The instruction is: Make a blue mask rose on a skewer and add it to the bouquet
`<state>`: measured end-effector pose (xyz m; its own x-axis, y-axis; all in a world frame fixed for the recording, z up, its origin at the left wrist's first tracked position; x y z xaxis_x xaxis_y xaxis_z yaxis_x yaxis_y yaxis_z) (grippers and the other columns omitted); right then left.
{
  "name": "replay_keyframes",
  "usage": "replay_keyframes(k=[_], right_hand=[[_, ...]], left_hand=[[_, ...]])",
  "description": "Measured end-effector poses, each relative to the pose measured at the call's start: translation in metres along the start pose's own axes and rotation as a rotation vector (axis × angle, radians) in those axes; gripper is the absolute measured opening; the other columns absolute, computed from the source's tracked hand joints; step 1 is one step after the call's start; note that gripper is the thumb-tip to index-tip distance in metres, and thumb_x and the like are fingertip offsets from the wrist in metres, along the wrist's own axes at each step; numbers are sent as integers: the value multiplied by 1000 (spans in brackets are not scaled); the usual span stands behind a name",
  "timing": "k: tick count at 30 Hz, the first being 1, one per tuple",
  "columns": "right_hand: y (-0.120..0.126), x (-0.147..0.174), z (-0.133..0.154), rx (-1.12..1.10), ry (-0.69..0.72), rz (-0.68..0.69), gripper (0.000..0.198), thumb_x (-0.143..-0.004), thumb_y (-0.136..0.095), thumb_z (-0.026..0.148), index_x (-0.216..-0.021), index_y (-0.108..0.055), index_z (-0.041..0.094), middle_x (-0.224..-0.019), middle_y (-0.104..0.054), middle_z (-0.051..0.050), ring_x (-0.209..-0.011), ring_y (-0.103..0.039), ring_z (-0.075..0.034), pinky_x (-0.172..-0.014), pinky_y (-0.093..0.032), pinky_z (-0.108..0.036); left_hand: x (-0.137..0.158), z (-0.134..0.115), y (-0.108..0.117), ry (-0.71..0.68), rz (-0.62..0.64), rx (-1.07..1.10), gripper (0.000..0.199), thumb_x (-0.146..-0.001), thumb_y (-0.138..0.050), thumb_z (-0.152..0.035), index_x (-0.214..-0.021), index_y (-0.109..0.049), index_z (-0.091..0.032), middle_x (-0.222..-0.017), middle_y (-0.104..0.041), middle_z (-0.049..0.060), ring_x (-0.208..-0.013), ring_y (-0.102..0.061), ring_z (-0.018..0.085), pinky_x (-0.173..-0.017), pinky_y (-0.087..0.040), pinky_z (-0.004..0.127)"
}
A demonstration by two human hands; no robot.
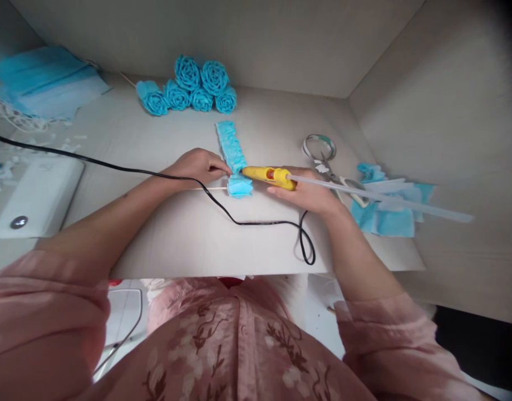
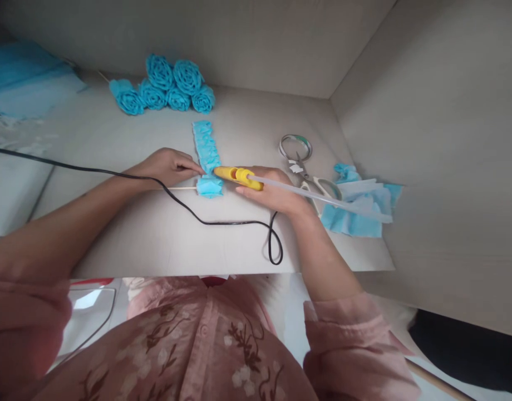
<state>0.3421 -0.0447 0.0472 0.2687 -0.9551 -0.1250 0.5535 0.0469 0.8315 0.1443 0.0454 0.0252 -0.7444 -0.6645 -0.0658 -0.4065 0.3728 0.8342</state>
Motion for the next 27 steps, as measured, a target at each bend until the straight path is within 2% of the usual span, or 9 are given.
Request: replay_keyframes(k=[5, 11, 17, 22, 27], right_hand=[[-1, -1, -4, -14, -29, 16, 47, -92, -69, 54, -129, -76, 25, -119, -80, -7, -101, -75, -33, -89, -58, -42], [-1, 1, -12, -35, -128, 56, 50, -91, -65, 62, -116, -79, 21, -97, -80, -8, -88, -74, -30, -76, -56, -36], [0, 3, -16, -49, -196, 83, 54, -88, -65, 65, -110, -80, 18, -83, -75, -6, -78, -69, -26, -67, -49, -33], [2, 1, -17, -93, -149, 77, 56, -88, -64, 68, -107, -79, 18, -81, -72, -5, -73, -63, -23, -63, -43, -31], [8, 0, -18, -212, -84, 53, 58, -88, -64, 73, -103, -78, 19, -85, -74, -6, -75, -61, -21, -63, -43, -31]], left_hand=[[1, 0, 2, 19, -3, 17, 29, -90, -60, -24, -104, -86, -22, -104, -83, 2, -91, -74, 17, -81, -51, 22], [3, 4, 5, 95, -36, 109, 30, -92, -60, -28, -106, -85, -21, -104, -83, 2, -93, -75, 18, -86, -54, 23], [3, 7, 5, 116, -65, 136, 28, -92, -61, -29, -105, -84, -21, -102, -83, 1, -92, -74, 17, -84, -53, 22], [3, 5, 5, 132, -65, 132, 30, -91, -59, -25, -104, -85, -19, -101, -83, 2, -90, -74, 17, -82, -53, 23], [3, 3, 4, 80, -32, 61, 30, -89, -59, -24, -102, -86, -22, -102, -83, 1, -92, -75, 17, -85, -53, 24]])
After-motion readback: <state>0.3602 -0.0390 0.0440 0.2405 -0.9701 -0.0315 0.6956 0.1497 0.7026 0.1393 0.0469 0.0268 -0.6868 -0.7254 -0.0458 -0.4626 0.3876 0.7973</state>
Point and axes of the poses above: each hand's wrist, its own x-axis away from the middle knuckle, its own y-axis out of the back of the hand, z = x × y, the point moved 9 cm from there along -x, towards the middle knuckle
